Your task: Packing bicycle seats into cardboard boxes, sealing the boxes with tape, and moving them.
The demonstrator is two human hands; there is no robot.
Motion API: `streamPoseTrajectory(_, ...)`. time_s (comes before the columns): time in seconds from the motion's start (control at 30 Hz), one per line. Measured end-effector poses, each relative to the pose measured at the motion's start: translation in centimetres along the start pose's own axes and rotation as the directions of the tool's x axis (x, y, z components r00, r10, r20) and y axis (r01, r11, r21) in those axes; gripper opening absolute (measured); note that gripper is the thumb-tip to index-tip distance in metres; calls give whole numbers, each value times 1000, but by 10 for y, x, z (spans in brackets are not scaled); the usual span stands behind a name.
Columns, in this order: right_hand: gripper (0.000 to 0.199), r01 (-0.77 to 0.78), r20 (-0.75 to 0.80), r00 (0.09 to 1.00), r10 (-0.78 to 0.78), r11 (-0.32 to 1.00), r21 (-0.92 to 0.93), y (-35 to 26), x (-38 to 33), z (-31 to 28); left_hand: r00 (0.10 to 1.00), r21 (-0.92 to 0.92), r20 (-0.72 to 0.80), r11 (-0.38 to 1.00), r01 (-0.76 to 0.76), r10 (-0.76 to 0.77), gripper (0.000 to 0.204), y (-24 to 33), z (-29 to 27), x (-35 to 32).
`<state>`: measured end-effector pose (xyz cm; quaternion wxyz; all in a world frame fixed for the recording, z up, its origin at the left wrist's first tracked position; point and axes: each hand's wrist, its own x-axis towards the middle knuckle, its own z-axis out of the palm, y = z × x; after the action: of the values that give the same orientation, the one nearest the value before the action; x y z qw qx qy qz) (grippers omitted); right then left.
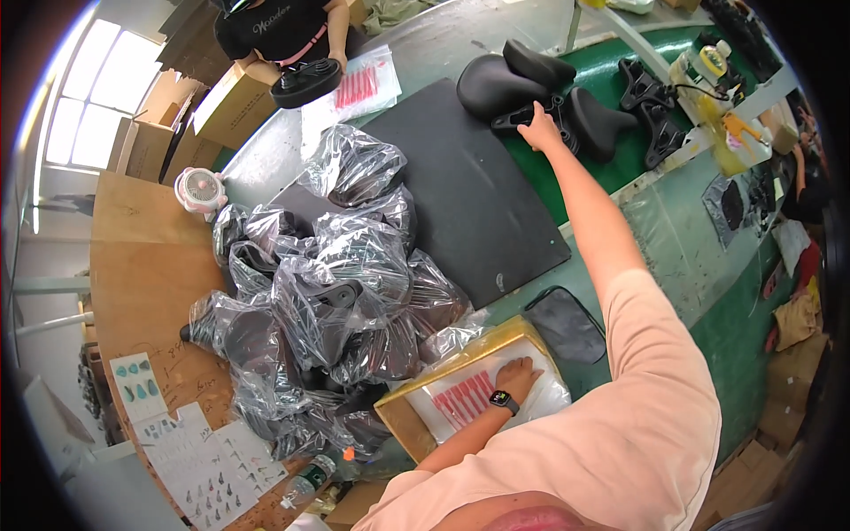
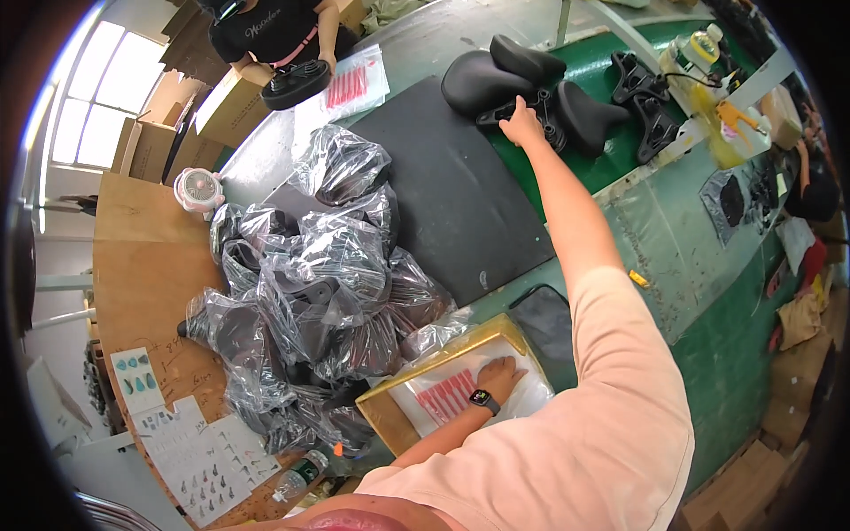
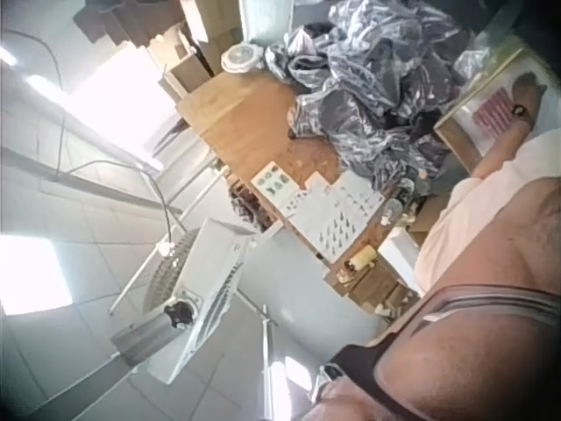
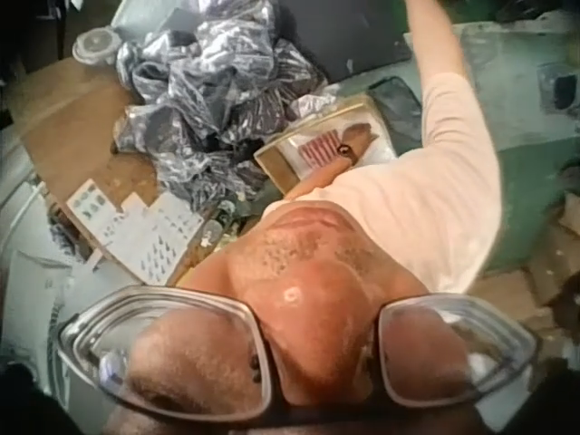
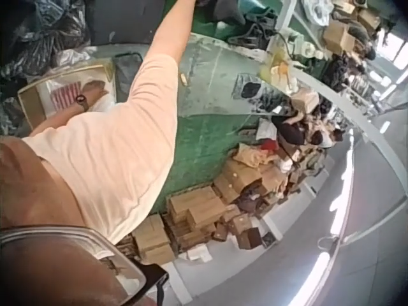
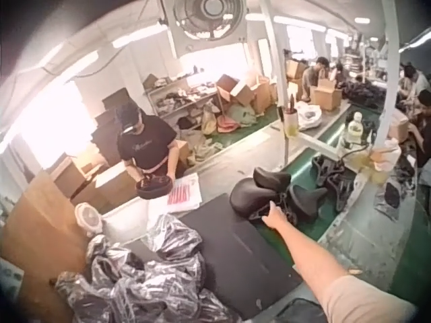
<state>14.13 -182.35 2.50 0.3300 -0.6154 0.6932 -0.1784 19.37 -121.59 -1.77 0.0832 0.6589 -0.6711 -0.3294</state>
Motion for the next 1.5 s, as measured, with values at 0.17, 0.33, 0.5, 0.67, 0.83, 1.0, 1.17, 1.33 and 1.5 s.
streamPoseTrajectory(0.17,97,37,-81,994,-74,921,-388,10,15,18,996,-46,-47,996,76,-79,34,-2,15,1)
streamPoseTrajectory(0.33,83,-299,109,953,281,927,226,26,-81,-12,992,-32,-26,992,119,-120,34,9,-8,-24)
streamPoseTrajectory(0.5,59,-417,409,909,86,204,885,147,-272,-103,985,107,-146,988,112,-96,22,16,29,-34)
streamPoseTrajectory(0.67,77,-639,646,763,-15,-170,751,261,-499,-122,986,10,-166,1000,18,-16,53,23,33,-51)
streamPoseTrajectory(0.83,71,-746,712,663,231,118,656,328,-655,-109,946,-107,-243,975,193,-214,40,18,52,-62)
streamPoseTrajectory(1.0,94,-591,344,806,482,691,416,378,-695,-61,858,-89,-491,988,123,-151,24,34,72,-82)
streamPoseTrajectory(1.17,106,-264,-175,946,273,962,69,387,-695,-69,871,-78,-452,981,176,-192,27,36,79,-89)
streamPoseTrajectory(1.33,62,-730,719,678,150,246,637,356,-717,-174,811,-502,-237,782,368,-535,32,28,81,-105)
streamPoseTrajectory(1.5,78,-621,620,782,-63,10,784,226,-785,-189,824,-979,-174,187,-84,-539,22,-12,54,-140)
